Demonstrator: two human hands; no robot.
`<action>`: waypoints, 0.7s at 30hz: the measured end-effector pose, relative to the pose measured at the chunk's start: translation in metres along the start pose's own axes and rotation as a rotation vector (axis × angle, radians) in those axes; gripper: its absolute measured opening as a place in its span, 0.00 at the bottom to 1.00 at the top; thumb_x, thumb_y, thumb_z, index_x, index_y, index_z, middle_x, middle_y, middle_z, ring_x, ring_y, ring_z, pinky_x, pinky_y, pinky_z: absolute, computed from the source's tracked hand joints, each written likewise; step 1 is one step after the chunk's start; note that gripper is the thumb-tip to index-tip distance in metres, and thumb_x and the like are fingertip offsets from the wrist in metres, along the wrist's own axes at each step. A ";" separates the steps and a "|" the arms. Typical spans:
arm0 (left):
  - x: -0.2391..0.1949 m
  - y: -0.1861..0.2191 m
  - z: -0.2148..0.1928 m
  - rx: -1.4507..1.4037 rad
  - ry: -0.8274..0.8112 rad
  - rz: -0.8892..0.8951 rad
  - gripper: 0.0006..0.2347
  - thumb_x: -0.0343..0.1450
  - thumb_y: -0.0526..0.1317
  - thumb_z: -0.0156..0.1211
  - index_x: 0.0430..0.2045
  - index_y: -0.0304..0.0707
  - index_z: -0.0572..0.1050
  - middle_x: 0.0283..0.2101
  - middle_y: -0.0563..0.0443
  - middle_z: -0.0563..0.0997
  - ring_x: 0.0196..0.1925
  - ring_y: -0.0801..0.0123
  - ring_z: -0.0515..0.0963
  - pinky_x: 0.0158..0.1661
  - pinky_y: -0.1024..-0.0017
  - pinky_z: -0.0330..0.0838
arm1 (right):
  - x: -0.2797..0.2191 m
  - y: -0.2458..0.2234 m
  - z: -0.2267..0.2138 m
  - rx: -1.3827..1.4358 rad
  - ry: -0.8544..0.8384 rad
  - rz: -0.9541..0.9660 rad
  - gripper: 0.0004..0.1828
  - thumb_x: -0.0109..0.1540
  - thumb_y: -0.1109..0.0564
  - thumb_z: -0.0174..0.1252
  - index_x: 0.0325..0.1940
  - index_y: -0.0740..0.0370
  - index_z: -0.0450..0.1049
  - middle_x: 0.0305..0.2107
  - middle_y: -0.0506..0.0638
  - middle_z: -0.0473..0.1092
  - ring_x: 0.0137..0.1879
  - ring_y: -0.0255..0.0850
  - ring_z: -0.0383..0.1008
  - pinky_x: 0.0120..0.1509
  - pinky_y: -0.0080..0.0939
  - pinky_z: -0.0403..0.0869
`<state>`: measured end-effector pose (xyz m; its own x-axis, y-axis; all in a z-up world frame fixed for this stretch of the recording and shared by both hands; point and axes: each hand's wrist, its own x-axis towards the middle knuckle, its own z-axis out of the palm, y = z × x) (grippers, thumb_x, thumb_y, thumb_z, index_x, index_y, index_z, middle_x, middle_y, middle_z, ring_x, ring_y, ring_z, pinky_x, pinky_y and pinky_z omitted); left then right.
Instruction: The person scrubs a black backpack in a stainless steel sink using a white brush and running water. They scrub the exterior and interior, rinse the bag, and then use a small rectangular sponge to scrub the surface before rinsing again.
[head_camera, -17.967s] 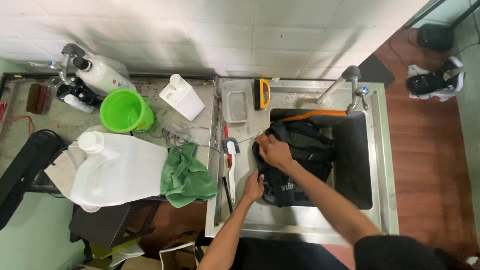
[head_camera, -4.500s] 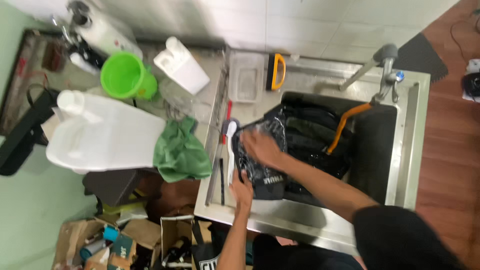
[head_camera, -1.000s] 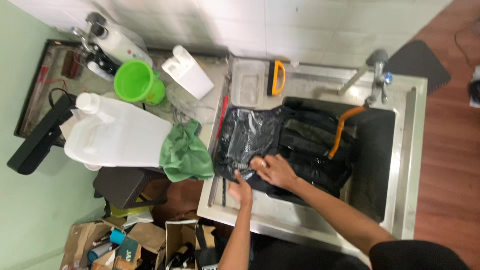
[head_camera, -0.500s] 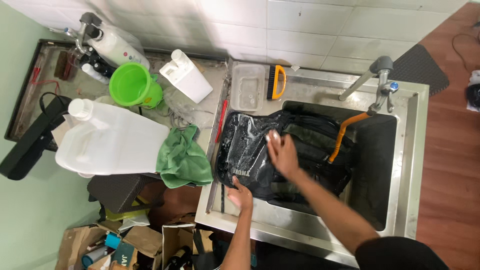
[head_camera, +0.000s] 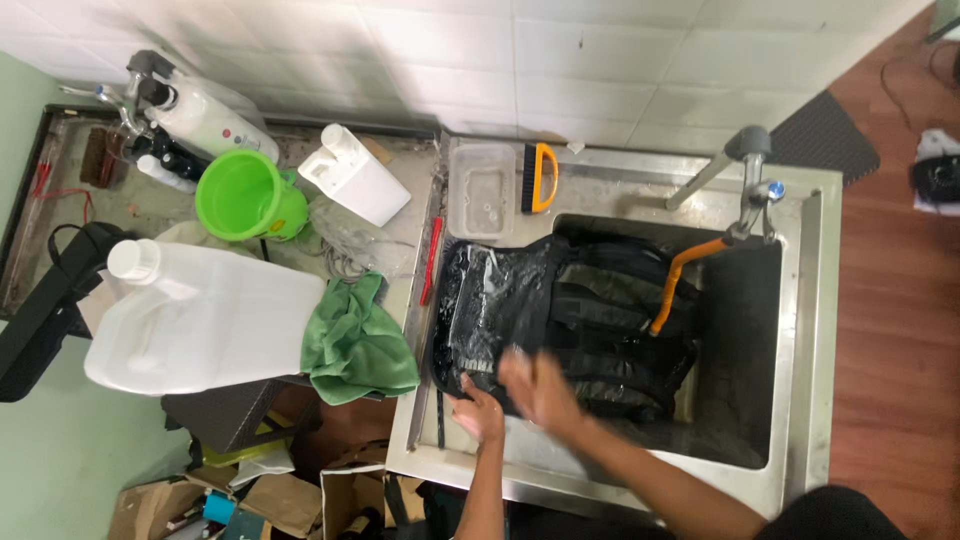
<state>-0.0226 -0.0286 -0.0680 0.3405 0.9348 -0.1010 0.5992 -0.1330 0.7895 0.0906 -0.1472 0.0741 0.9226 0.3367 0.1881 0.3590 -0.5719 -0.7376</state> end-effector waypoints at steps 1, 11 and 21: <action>-0.001 0.003 -0.005 0.012 0.016 -0.034 0.27 0.79 0.53 0.52 0.65 0.27 0.66 0.57 0.22 0.77 0.61 0.35 0.76 0.65 0.47 0.65 | -0.013 -0.014 -0.002 0.155 -0.201 0.177 0.19 0.61 0.44 0.61 0.37 0.66 0.76 0.24 0.69 0.72 0.30 0.63 0.73 0.33 0.57 0.68; 0.014 -0.025 0.023 -0.486 -0.016 -0.576 0.20 0.81 0.48 0.39 0.66 0.43 0.65 0.68 0.50 0.74 0.57 0.53 0.81 0.53 0.71 0.69 | -0.008 0.001 -0.002 -0.219 -0.108 -0.096 0.30 0.74 0.52 0.28 0.81 0.65 0.45 0.77 0.62 0.48 0.76 0.75 0.49 0.81 0.69 0.44; -0.006 0.041 -0.015 0.087 -0.003 -0.168 0.39 0.74 0.61 0.46 0.67 0.16 0.60 0.42 0.13 0.80 0.42 0.23 0.80 0.42 0.45 0.72 | 0.048 0.050 0.041 -0.163 0.427 0.041 0.35 0.74 0.55 0.53 0.84 0.47 0.49 0.36 0.54 0.57 0.41 0.49 0.57 0.40 0.46 0.60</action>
<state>-0.0110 -0.0351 -0.0255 0.2328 0.9453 -0.2285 0.7083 -0.0038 0.7059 0.1470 -0.1288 0.0199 0.8998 -0.0073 0.4363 0.3069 -0.7003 -0.6446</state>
